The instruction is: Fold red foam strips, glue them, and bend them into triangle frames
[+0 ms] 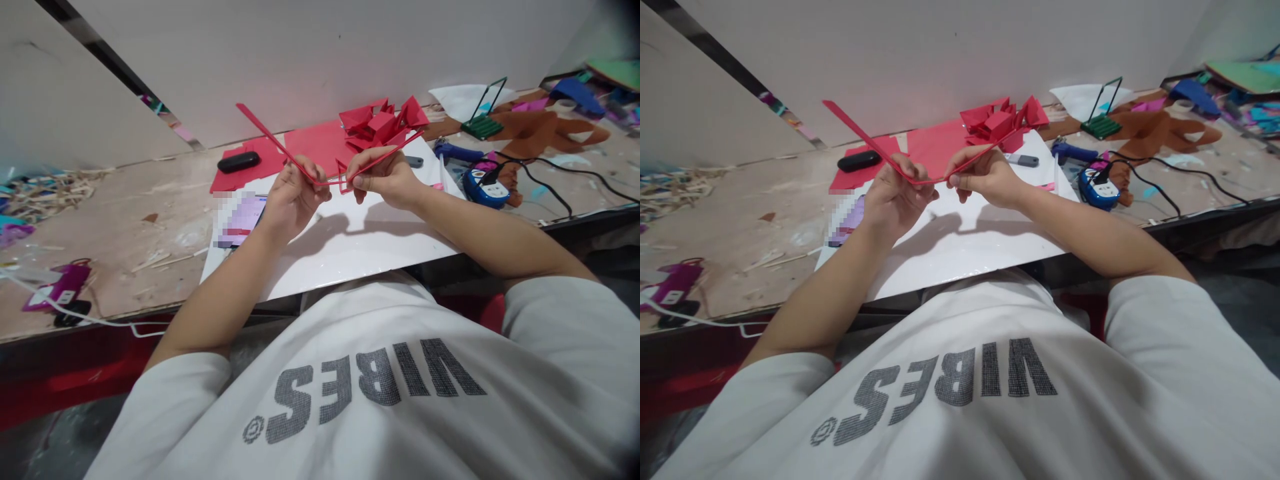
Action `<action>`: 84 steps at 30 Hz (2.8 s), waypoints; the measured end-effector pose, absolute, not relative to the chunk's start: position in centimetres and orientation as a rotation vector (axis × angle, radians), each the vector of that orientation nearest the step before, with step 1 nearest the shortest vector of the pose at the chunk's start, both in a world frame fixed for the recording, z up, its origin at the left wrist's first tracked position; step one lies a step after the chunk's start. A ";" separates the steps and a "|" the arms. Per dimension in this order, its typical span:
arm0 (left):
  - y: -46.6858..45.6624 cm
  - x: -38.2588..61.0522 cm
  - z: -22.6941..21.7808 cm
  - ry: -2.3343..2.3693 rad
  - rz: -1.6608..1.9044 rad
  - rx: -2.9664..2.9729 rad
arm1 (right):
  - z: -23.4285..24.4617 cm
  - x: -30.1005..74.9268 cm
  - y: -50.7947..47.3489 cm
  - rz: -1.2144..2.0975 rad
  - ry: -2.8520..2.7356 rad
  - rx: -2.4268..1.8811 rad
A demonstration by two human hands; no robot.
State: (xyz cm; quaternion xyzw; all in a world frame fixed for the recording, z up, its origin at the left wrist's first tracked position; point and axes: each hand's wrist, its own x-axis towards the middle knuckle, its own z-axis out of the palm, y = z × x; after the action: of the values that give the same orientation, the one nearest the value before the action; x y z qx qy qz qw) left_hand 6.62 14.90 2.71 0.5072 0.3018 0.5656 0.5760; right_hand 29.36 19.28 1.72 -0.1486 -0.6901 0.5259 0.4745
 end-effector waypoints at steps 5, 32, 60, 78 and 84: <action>15.3 6.2 2.1 0.484 1.356 1.236 | 1.8 29.5 19.4 1.264 -1.700 -0.328; 17.6 3.2 1.7 0.684 0.691 1.777 | 4.1 33.0 20.1 1.200 -2.365 -0.629; 18.7 2.8 0.6 0.793 0.275 2.089 | 1.9 31.2 19.8 1.236 -2.677 -0.739; 15.9 3.0 4.0 1.027 0.065 2.085 | 2.5 31.0 18.9 1.100 -2.768 -0.786; 15.1 3.7 3.8 1.221 0.116 2.132 | 2.3 30.9 18.7 1.104 -2.762 -0.701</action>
State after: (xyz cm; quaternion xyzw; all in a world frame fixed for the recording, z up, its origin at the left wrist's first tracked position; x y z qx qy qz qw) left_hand 3.65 15.15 3.82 0.8170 0.4679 0.0443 0.3342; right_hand 30.86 18.65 2.32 -0.2292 -0.9030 0.3608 0.0428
